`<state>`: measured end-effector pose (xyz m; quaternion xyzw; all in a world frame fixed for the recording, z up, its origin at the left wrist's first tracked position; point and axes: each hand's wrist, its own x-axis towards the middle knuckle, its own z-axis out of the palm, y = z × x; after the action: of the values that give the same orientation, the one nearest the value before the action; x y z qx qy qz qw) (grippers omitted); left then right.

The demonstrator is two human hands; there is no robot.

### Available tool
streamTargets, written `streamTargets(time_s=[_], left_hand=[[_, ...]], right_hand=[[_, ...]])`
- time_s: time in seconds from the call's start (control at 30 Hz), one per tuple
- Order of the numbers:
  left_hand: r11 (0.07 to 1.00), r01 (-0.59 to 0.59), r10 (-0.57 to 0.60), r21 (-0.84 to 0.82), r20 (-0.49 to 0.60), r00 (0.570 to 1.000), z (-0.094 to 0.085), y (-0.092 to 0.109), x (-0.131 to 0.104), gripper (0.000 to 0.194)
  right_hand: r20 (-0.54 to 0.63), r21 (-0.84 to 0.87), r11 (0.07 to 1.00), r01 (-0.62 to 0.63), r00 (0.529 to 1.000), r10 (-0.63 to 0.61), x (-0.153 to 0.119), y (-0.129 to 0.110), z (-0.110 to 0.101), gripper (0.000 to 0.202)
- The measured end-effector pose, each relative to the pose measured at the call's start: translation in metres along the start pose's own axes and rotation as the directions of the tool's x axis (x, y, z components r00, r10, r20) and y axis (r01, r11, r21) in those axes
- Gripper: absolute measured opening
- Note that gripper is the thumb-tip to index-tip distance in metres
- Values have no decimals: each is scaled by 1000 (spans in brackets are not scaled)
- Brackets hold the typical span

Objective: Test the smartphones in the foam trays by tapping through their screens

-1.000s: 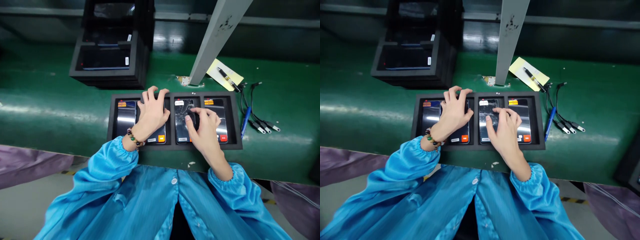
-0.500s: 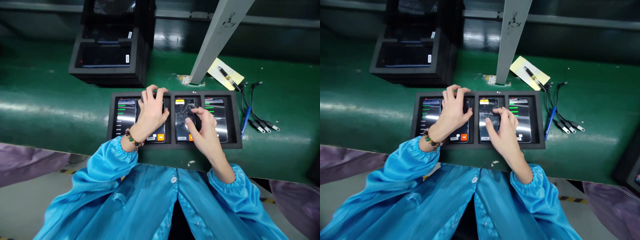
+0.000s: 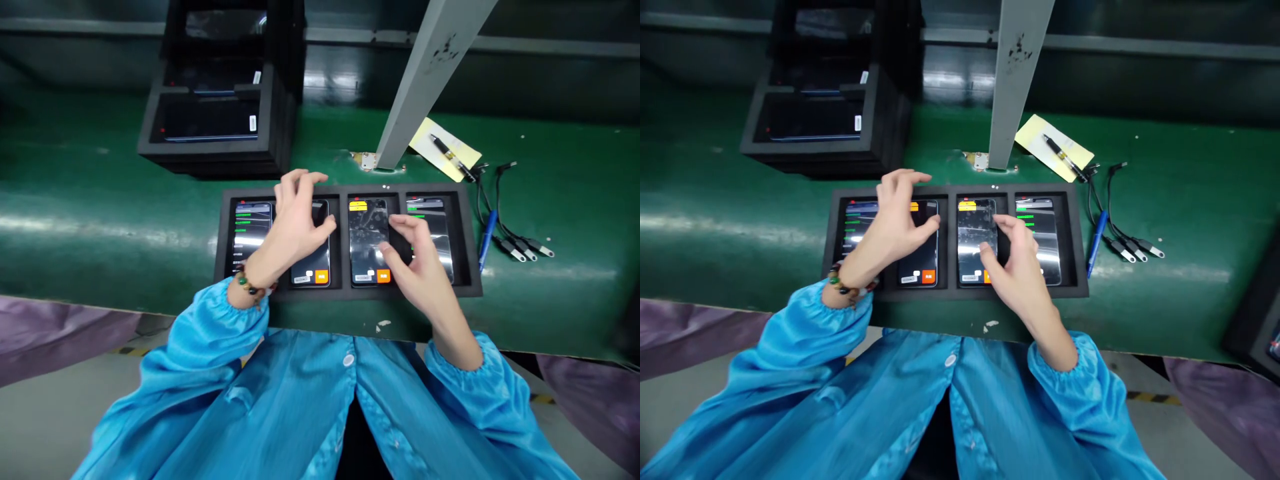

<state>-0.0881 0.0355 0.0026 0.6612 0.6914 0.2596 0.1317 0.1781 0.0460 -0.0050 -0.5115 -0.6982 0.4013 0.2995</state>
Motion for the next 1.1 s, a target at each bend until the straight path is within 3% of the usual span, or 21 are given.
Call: streamTargets(time_s=[0.07, 0.13, 0.2, 0.27, 0.33, 0.4, 0.47, 0.53, 0.73, 1.1], left_hand=[[998, -56, 55, -20, -27, 998, -25, -15, -10, 63], [1000, -18, 17, -2, -105, 994, -54, -36, -28, 58], [987, 163, -157, 7, -235, 959, -76, -62, -54, 58], [937, 347, -345, -40, -252, 904, -86, -87, -82, 55], [881, 448, -470, -150, -181, 864, -83, -104, -104, 58], [860, 445, -472, -249, -58, 880, -72, -112, -116, 62], [884, 375, -397, -279, -24, 918, -60, -114, -118, 65], [913, 303, -332, -274, -67, 941, -51, -114, -115, 65], [951, 265, -295, -158, -212, 932, -47, -115, -100, 55], [981, 192, -171, 39, -314, 934, -51, -93, -100, 38]], right_hand=[[-127, -74, 993, 87, 987, -96, -5, 7, -22, 42], [-282, -158, 980, 117, 946, -158, -12, 23, -48, 39], [-345, -209, 975, 73, 927, -144, -20, 46, -68, 38], [-339, -224, 974, 34, 934, -111, -27, 68, -78, 41], [-307, -191, 980, 49, 946, -107, -30, 83, -77, 46], [-287, -137, 986, 98, 949, -134, -29, 88, -72, 49], [-273, -135, 982, 130, 948, -163, -26, 86, -67, 49], [-244, -191, 972, 137, 952, -182, -23, 81, -66, 48], [-179, -367, 906, 212, 939, -293, -28, 81, -69, 39], [-159, -411, 879, 243, 930, -332, -32, 88, -69, 41]])
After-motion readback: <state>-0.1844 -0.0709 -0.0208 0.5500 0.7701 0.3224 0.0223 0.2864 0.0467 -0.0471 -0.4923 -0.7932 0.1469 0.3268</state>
